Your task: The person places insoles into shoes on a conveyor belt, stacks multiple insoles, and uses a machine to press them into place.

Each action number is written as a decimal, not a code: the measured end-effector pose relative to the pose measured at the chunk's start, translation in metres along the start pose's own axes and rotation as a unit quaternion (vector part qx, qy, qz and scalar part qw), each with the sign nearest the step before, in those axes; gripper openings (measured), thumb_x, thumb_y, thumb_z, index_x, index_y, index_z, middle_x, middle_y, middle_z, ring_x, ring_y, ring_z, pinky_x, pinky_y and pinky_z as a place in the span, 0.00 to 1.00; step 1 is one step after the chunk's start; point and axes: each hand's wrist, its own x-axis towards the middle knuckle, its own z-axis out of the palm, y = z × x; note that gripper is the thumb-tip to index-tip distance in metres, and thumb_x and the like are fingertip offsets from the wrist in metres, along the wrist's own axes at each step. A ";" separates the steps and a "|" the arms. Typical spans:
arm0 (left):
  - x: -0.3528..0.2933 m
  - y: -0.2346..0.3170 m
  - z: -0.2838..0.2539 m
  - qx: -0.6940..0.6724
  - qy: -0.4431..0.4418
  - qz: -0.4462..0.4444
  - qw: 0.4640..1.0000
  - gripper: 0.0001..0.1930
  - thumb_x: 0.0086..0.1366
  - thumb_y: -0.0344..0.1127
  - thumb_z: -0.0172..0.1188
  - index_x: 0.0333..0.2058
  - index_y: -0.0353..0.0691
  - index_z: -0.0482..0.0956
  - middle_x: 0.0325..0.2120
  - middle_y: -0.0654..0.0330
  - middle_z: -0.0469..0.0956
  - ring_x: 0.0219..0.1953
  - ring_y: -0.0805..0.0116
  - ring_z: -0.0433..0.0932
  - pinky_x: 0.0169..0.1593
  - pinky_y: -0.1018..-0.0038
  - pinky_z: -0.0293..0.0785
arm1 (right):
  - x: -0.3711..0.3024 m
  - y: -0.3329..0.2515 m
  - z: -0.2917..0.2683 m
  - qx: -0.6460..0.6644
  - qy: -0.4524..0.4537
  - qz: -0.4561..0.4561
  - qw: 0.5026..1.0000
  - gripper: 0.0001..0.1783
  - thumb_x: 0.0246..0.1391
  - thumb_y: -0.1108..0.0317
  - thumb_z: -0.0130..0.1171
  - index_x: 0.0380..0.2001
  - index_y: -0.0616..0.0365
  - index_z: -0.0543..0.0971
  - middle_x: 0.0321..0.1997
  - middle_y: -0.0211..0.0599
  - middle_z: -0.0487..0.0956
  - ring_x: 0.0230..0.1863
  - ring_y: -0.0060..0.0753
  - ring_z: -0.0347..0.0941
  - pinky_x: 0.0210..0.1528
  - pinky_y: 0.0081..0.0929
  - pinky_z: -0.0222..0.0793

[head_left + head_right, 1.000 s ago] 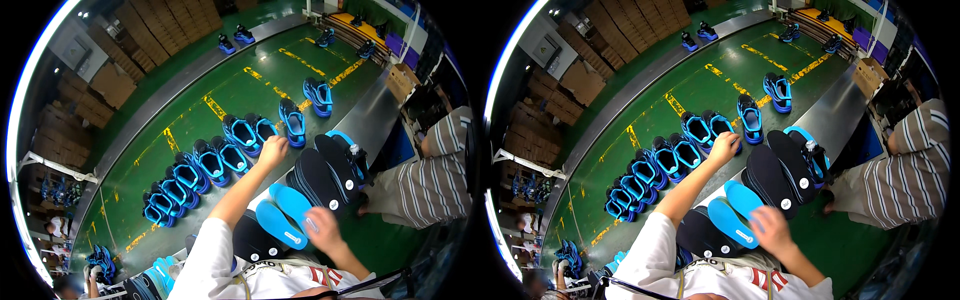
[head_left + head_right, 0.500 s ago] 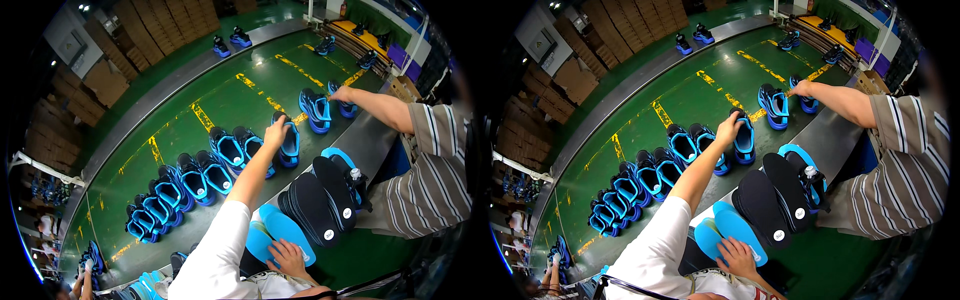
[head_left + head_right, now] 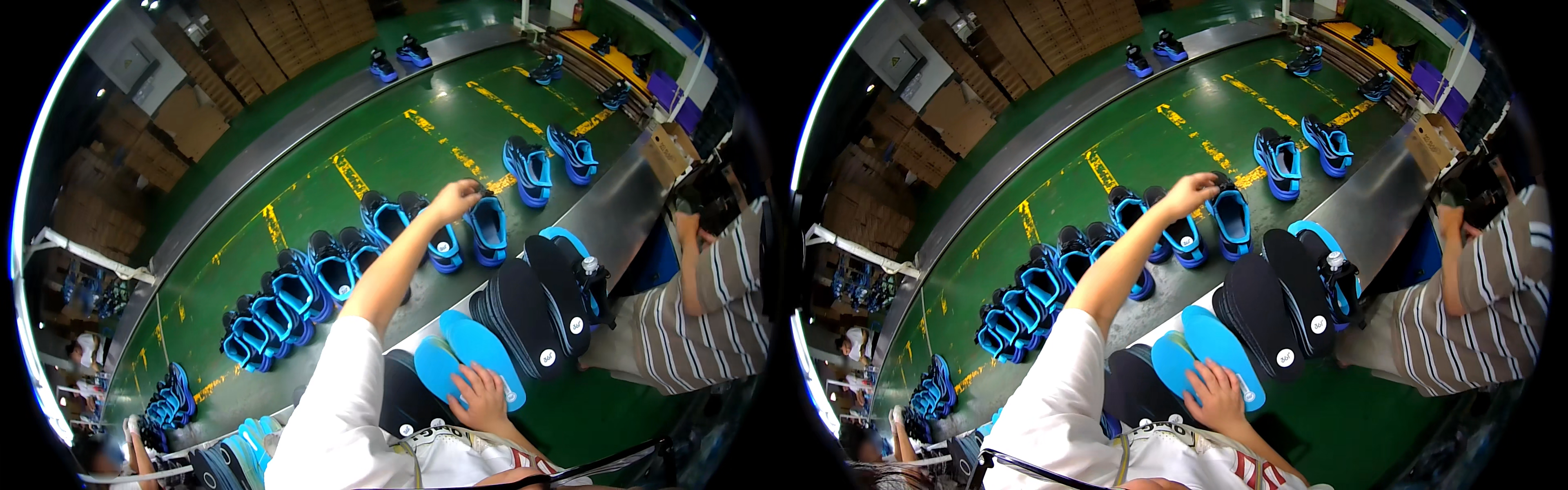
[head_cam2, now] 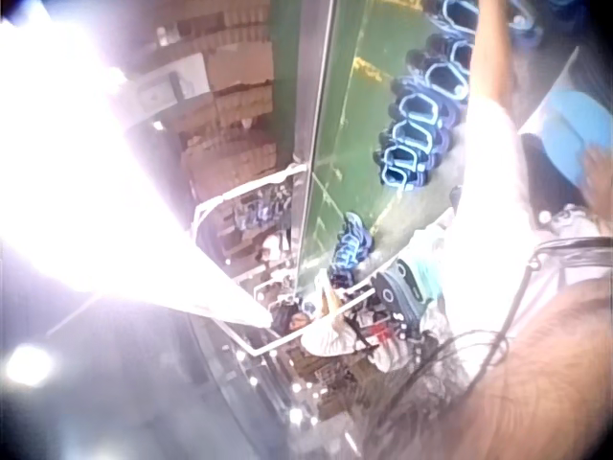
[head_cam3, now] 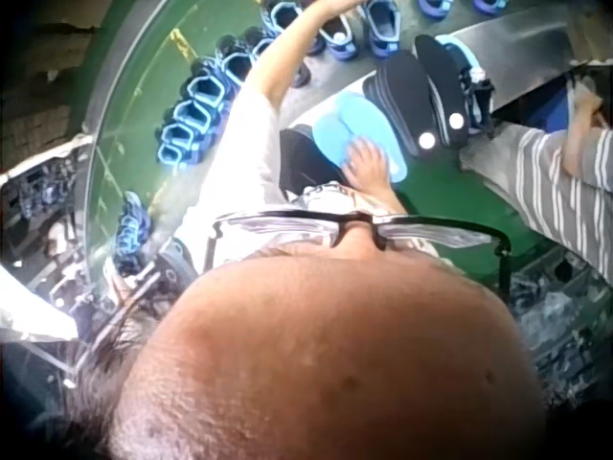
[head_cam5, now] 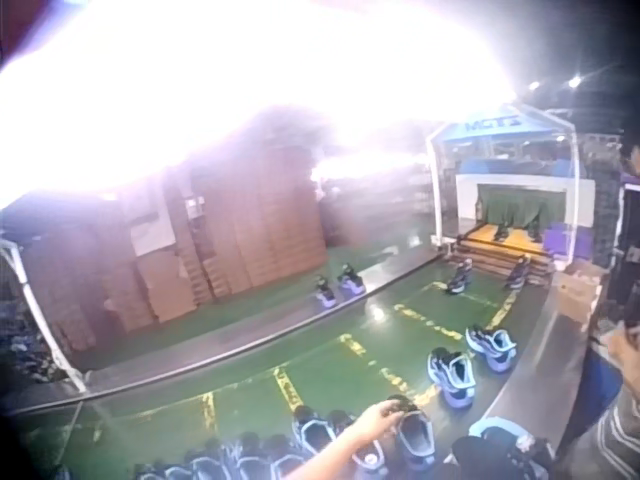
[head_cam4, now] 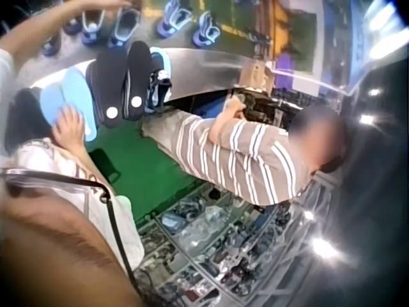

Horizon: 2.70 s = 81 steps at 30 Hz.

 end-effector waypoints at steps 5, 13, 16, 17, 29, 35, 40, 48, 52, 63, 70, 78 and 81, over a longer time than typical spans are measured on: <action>-0.121 0.068 -0.075 -0.115 0.153 0.020 0.981 0.16 0.58 0.38 0.50 0.42 0.35 0.69 0.34 0.60 0.73 0.36 0.75 0.71 0.39 0.80 0.66 | 0.000 0.000 0.000 -0.020 0.011 -0.015 1.000 0.18 0.38 0.62 0.55 0.37 0.52 0.72 0.45 0.35 0.68 0.51 0.37 0.59 0.50 0.36 0.51; -0.369 -0.018 -0.053 -0.001 0.280 -0.151 0.948 0.11 0.56 0.36 0.51 0.32 0.35 0.72 0.26 0.61 0.74 0.31 0.73 0.71 0.36 0.78 0.66 | -0.001 0.003 -0.003 -0.055 0.007 -0.026 0.998 0.20 0.37 0.62 0.56 0.38 0.52 0.71 0.46 0.35 0.67 0.52 0.39 0.57 0.51 0.40 0.50; -0.423 -0.028 0.003 0.151 0.252 -0.162 0.942 0.13 0.53 0.40 0.53 0.34 0.39 0.73 0.32 0.57 0.72 0.39 0.61 0.70 0.43 0.66 0.64 | 0.003 0.001 -0.010 -0.024 -0.041 -0.027 0.999 0.20 0.38 0.63 0.56 0.39 0.54 0.71 0.46 0.37 0.65 0.52 0.44 0.55 0.52 0.42 0.49; -0.427 -0.021 0.019 0.248 0.248 -0.146 0.925 0.14 0.52 0.42 0.53 0.36 0.41 0.72 0.36 0.57 0.70 0.44 0.59 0.66 0.46 0.59 0.59 | 0.006 0.003 -0.014 -0.014 -0.057 -0.027 0.998 0.20 0.37 0.65 0.56 0.38 0.55 0.71 0.46 0.39 0.65 0.53 0.46 0.55 0.52 0.43 0.48; -0.439 -0.026 0.030 0.335 0.257 -0.113 0.899 0.15 0.51 0.43 0.54 0.36 0.42 0.72 0.38 0.60 0.69 0.48 0.62 0.63 0.50 0.56 0.51 | 0.138 0.010 -0.001 0.128 -0.089 0.076 0.985 0.31 0.43 0.68 0.52 0.53 0.57 0.57 0.50 0.51 0.61 0.48 0.51 0.61 0.48 0.32 0.59; -0.439 -0.015 0.029 0.306 0.271 -0.094 0.908 0.13 0.51 0.40 0.54 0.34 0.41 0.72 0.36 0.61 0.70 0.47 0.63 0.65 0.50 0.59 0.53 | 0.225 0.071 0.070 0.063 -0.179 0.283 0.940 0.46 0.36 0.60 0.54 0.58 0.56 0.44 0.50 0.57 0.63 0.50 0.51 0.62 0.50 0.31 0.58; -0.467 0.002 0.006 0.230 0.387 -0.046 0.892 0.07 0.48 0.29 0.55 0.28 0.36 0.71 0.28 0.55 0.72 0.35 0.58 0.71 0.39 0.66 0.63 | 0.241 0.054 0.071 0.179 -0.169 0.261 0.933 0.45 0.37 0.64 0.53 0.58 0.52 0.43 0.49 0.57 0.64 0.47 0.53 0.64 0.48 0.34 0.60; -0.555 0.050 -0.003 0.166 0.513 -0.199 0.818 0.02 0.49 0.24 0.54 0.23 0.34 0.70 0.19 0.56 0.70 0.20 0.65 0.68 0.25 0.75 0.64 | 0.151 -0.049 0.055 0.251 -0.105 0.020 0.962 0.20 0.43 0.71 0.50 0.43 0.60 0.67 0.46 0.45 0.66 0.42 0.44 0.67 0.42 0.32 0.64; -0.583 0.054 0.008 0.136 0.252 -0.284 0.915 0.08 0.51 0.34 0.57 0.24 0.34 0.73 0.21 0.55 0.72 0.22 0.64 0.72 0.26 0.74 0.67 | 0.065 -0.152 0.039 0.238 -0.433 -0.208 0.844 0.19 0.45 0.66 0.49 0.43 0.56 0.68 0.38 0.45 0.71 0.37 0.45 0.69 0.39 0.32 0.66; -0.587 -0.004 0.070 0.127 0.164 -0.145 0.968 0.13 0.48 0.27 0.54 0.35 0.39 0.68 0.32 0.51 0.70 0.34 0.54 0.71 0.36 0.67 0.68 | -0.005 -0.172 0.099 0.231 -0.594 -0.023 0.771 0.48 0.37 0.55 0.59 0.55 0.53 0.42 0.41 0.62 0.67 0.41 0.55 0.67 0.43 0.33 0.63; -0.581 0.008 0.067 -0.019 0.296 -0.102 0.949 0.09 0.42 0.22 0.52 0.27 0.35 0.67 0.27 0.54 0.69 0.27 0.65 0.71 0.28 0.77 0.69 | -0.025 -0.163 0.091 0.117 -0.587 -0.082 0.797 0.35 0.44 0.48 0.49 0.54 0.36 0.50 0.48 0.68 0.57 0.42 0.65 0.65 0.42 0.41 0.63; -0.561 0.028 0.016 0.271 0.439 0.010 0.857 0.05 0.43 0.22 0.48 0.23 0.35 0.67 0.24 0.53 0.68 0.29 0.56 0.67 0.36 0.68 0.62 | 0.004 -0.191 0.077 0.108 -0.508 -0.153 0.840 0.29 0.38 0.44 0.55 0.40 0.50 0.69 0.32 0.54 0.71 0.31 0.47 0.71 0.31 0.36 0.66; -0.566 0.008 0.005 0.305 0.467 -0.121 0.821 0.09 0.47 0.30 0.51 0.30 0.35 0.68 0.31 0.52 0.69 0.36 0.54 0.66 0.41 0.65 0.60 | 0.057 -0.189 0.016 0.267 -0.543 -0.013 0.796 0.32 0.40 0.40 0.52 0.37 0.58 0.70 0.31 0.46 0.73 0.22 0.36 0.72 0.25 0.28 0.67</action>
